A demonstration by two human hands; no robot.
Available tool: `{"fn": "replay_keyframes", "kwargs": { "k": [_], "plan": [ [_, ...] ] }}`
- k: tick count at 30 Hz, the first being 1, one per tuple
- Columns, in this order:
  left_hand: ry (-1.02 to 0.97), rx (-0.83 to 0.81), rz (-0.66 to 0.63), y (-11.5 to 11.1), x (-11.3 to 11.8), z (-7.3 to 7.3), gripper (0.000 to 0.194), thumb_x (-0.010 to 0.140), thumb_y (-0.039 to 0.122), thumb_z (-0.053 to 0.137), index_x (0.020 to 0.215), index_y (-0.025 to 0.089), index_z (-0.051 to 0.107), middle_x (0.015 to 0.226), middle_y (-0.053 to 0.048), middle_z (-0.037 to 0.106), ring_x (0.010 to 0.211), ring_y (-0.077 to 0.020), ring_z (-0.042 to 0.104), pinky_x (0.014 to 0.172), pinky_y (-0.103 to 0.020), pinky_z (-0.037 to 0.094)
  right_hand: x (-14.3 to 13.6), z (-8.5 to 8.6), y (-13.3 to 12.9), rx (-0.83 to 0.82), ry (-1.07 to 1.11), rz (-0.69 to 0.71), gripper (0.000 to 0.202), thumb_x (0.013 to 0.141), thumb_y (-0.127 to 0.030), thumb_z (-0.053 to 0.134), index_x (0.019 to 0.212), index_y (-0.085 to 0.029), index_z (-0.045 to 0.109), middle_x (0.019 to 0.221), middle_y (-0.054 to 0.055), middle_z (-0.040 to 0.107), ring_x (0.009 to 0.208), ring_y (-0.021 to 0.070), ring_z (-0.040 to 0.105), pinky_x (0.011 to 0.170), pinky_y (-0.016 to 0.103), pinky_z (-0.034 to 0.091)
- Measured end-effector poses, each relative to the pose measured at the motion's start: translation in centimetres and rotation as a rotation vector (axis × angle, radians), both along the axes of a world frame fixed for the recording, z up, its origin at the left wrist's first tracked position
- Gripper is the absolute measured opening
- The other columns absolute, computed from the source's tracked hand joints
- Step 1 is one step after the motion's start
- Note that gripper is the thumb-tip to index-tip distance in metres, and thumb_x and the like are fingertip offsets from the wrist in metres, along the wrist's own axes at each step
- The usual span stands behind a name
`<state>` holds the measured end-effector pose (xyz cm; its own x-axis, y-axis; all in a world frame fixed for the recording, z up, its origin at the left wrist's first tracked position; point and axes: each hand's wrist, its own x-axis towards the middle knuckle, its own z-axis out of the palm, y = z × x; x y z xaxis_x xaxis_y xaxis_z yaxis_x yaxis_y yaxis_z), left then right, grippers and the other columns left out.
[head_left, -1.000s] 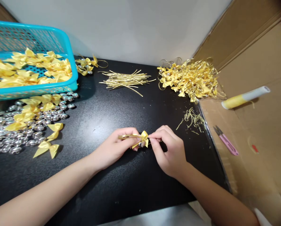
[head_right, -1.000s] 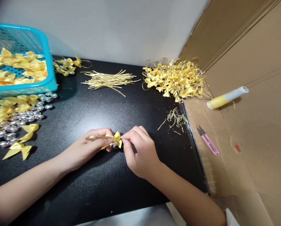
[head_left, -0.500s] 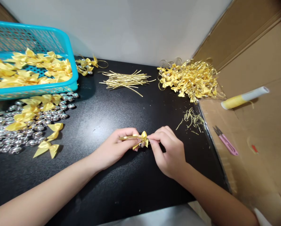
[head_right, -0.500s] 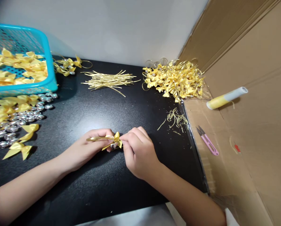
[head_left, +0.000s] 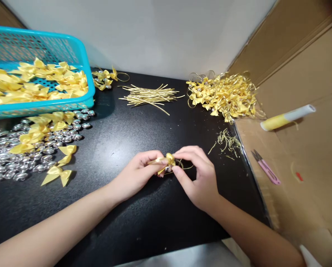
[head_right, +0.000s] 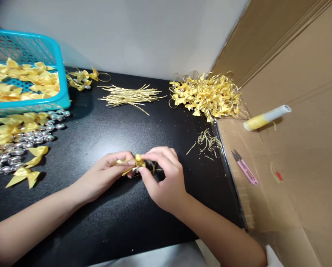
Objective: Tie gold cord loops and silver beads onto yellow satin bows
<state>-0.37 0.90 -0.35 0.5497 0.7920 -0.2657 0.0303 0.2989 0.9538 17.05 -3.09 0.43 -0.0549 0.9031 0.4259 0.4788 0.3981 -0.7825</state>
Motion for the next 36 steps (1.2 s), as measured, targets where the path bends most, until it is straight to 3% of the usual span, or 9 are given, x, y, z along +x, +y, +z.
{"fn": "replay_keyframes", "kwargs": {
  "k": [4,6,11,18,25,31,36],
  "plan": [
    [0.028,-0.013,0.036,-0.1,0.1,0.3,0.028,0.085,0.035,0.058,0.065,0.016,0.053,0.063,0.004,0.053,0.063,-0.0096,0.045,0.062,-0.023,0.034,-0.2,0.7,-0.3,0.257,-0.173,-0.106,0.013,0.081,-0.013,0.066,0.09,-0.023,0.068,0.092,0.003,0.058,0.088,0.0149,0.057,0.081,0.034,0.048],
    [0.046,0.0,0.046,-0.2,0.3,0.4,0.029,0.084,0.035,0.058,0.064,0.016,0.052,0.062,0.004,0.051,0.062,-0.0093,0.043,0.061,-0.022,0.033,-0.4,0.9,-0.4,0.298,-0.281,-0.11,0.012,0.083,-0.016,0.067,0.09,-0.024,0.07,0.091,0.002,0.057,0.086,0.0139,0.056,0.081,0.033,0.046],
    [0.098,0.063,0.04,-0.4,0.6,0.5,0.03,0.085,0.036,0.056,0.063,0.016,0.051,0.06,0.005,0.047,0.059,-0.0087,0.04,0.057,-0.022,0.032,-0.6,0.6,-0.5,0.24,-0.369,-0.182,0.011,0.084,-0.02,0.067,0.094,-0.025,0.071,0.089,0.003,0.058,0.086,0.0162,0.053,0.079,0.033,0.043],
    [0.109,0.127,0.036,-0.8,0.5,0.3,0.027,0.086,0.031,0.054,0.064,0.016,0.05,0.061,0.006,0.044,0.059,-0.0082,0.037,0.055,-0.021,0.032,-0.5,0.2,-0.4,0.141,-0.349,-0.162,0.009,0.083,-0.019,0.067,0.091,-0.018,0.071,0.09,0.005,0.059,0.087,0.0187,0.051,0.079,0.037,0.043],
    [0.119,0.147,0.036,-0.8,0.6,0.2,0.027,0.086,0.031,0.054,0.064,0.016,0.05,0.061,0.005,0.045,0.059,-0.0085,0.038,0.055,-0.021,0.032,-0.5,0.3,-0.2,0.132,-0.249,-0.111,0.008,0.084,-0.013,0.066,0.081,-0.019,0.069,0.086,0.003,0.056,0.084,0.0155,0.051,0.077,0.033,0.042],
    [0.106,0.113,0.038,-0.5,0.7,0.8,0.028,0.084,0.033,0.055,0.062,0.017,0.051,0.06,0.004,0.053,0.059,-0.0093,0.044,0.058,-0.021,0.034,0.1,0.4,-0.1,0.1,0.049,-0.061,0.012,0.088,-0.012,0.062,0.084,-0.022,0.067,0.084,0.0,0.051,0.082,0.0111,0.054,0.076,0.029,0.047],
    [0.167,0.07,0.046,0.1,0.7,1.0,0.03,0.083,0.036,0.054,0.061,0.017,0.051,0.059,0.003,0.054,0.059,-0.0096,0.046,0.059,-0.022,0.035,0.9,0.5,0.3,-0.24,0.59,0.099,0.006,0.093,-0.022,0.058,0.088,-0.023,0.062,0.092,-0.001,0.068,0.067,0.0078,0.068,0.059,0.022,0.056]
  ]
}}
